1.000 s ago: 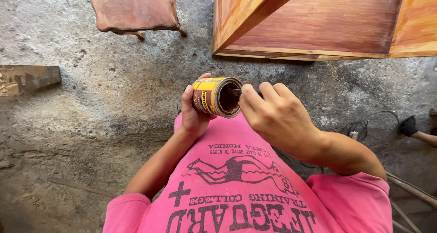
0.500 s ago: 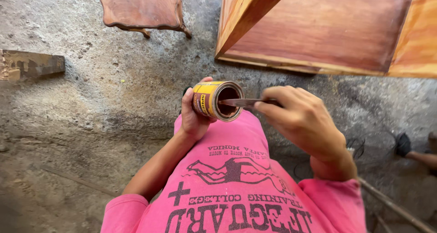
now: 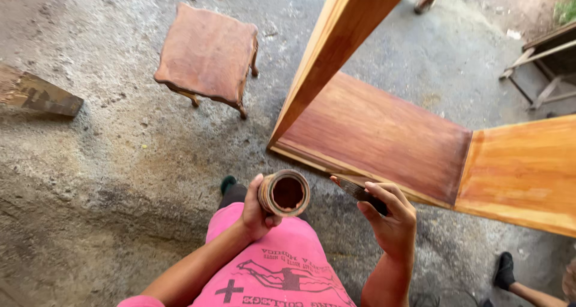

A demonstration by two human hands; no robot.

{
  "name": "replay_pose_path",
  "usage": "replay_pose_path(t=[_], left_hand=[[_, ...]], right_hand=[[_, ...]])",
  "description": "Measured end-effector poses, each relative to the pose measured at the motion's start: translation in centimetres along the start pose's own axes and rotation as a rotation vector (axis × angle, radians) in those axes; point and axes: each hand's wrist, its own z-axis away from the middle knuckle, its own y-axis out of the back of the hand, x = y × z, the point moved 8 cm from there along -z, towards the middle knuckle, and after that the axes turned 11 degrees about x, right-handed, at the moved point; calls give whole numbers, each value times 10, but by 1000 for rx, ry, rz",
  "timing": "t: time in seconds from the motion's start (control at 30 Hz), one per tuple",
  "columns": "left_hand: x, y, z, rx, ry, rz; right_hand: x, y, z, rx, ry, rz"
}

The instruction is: The person holds an open can of wood stain in one hand and a brush in the other, brushing the stain onto the raw wood surfaces and edges of a wooden cabinet frame. They move around the piece, reaching different panels and edges to coat the unfinished wood.

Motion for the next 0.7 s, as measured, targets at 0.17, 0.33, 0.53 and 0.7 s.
replay_pose_path(t=[0.17, 0.33, 0.53, 0.7], left_hand=[[10, 18, -6, 24, 6, -77], [27, 14, -16, -80, 4, -22], [40, 24, -42, -158, 124, -57], [48, 21, -63, -248, 227, -53]], right_hand=[[2, -26, -12, 16, 118, -26], [-5, -57, -28, 20, 111, -129], [-12, -71, -44, 9, 168, -122], [-5, -67, -49, 64, 167, -183]])
